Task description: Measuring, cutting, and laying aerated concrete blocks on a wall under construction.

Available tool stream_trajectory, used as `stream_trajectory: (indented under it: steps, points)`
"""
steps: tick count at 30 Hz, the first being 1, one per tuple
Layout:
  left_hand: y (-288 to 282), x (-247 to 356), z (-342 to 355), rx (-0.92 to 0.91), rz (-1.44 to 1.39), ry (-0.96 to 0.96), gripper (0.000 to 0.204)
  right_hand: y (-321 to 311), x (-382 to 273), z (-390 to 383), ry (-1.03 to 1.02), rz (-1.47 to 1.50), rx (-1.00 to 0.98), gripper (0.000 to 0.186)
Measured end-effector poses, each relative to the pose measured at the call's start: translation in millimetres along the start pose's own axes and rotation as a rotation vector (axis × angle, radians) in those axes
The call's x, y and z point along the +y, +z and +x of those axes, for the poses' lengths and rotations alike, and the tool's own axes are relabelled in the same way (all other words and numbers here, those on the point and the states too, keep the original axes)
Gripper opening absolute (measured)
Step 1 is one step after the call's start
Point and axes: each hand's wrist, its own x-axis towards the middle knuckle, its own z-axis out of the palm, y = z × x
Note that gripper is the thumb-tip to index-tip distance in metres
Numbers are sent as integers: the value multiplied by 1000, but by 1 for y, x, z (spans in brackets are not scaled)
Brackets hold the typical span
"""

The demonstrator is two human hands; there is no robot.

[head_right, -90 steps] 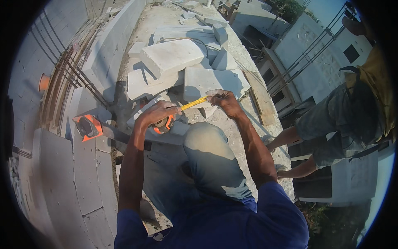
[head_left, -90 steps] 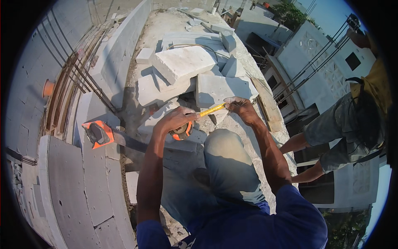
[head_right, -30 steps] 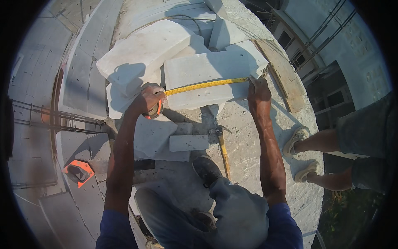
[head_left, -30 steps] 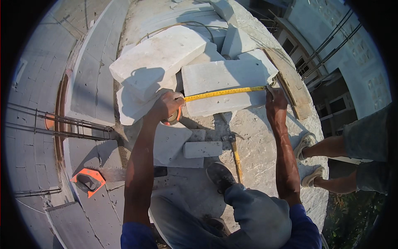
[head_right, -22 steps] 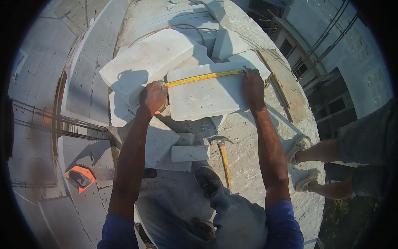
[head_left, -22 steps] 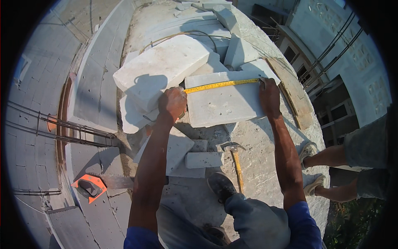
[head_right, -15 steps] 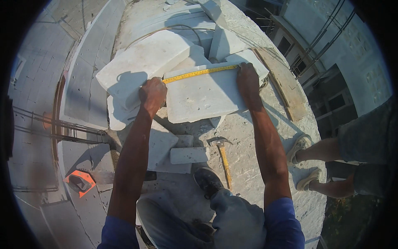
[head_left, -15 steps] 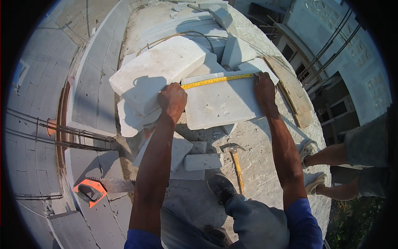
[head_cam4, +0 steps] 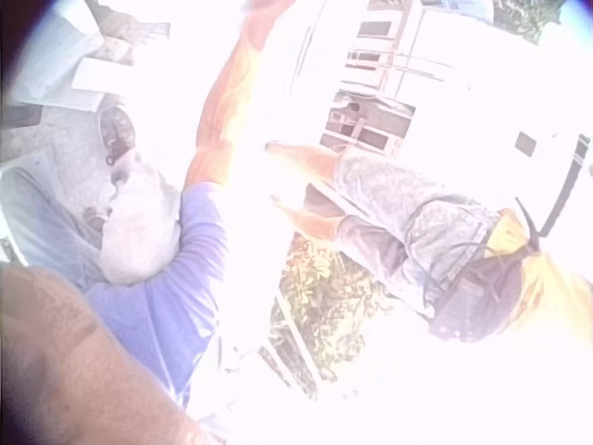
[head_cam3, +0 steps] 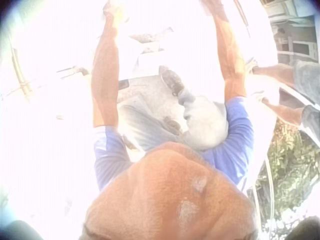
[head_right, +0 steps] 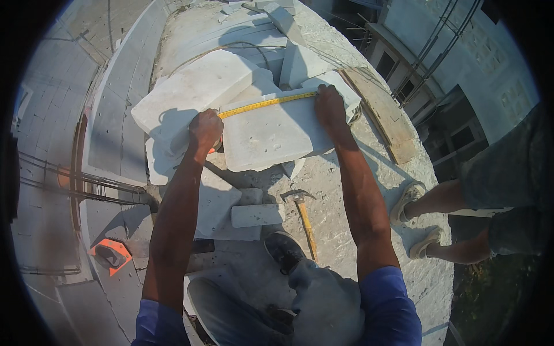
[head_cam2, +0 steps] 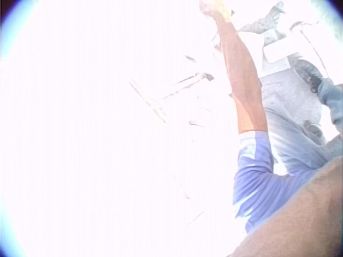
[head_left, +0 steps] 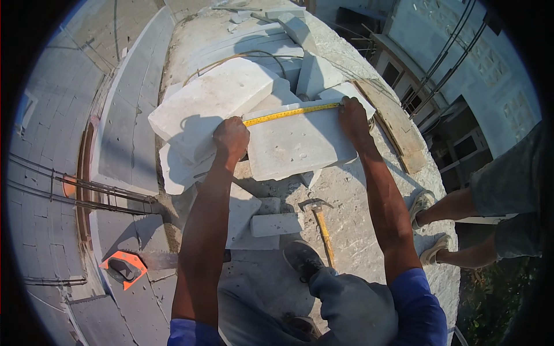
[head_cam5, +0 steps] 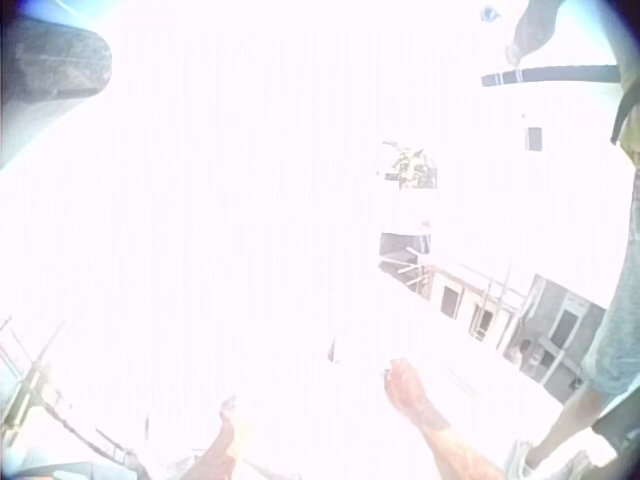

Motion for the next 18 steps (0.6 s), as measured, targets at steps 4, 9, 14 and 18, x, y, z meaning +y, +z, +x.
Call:
stream_trajectory:
  steps: [4,9,14,18]
  points:
    - [47,-26,-8,42,-254,-161,20,-29,-9,25,-83,-171,-340,18]
    - [-70,36,-149,-401,-630,-212,43,-134,-41,-126,136,107,-318,11]
    - [-54,50,-250,-826,-798,-127,56,-83,-78,-261,65,464,-660,11]
    - [-8,42,-243,-624,-694,-245,60,-51,-117,-261,13,567,-770,24]
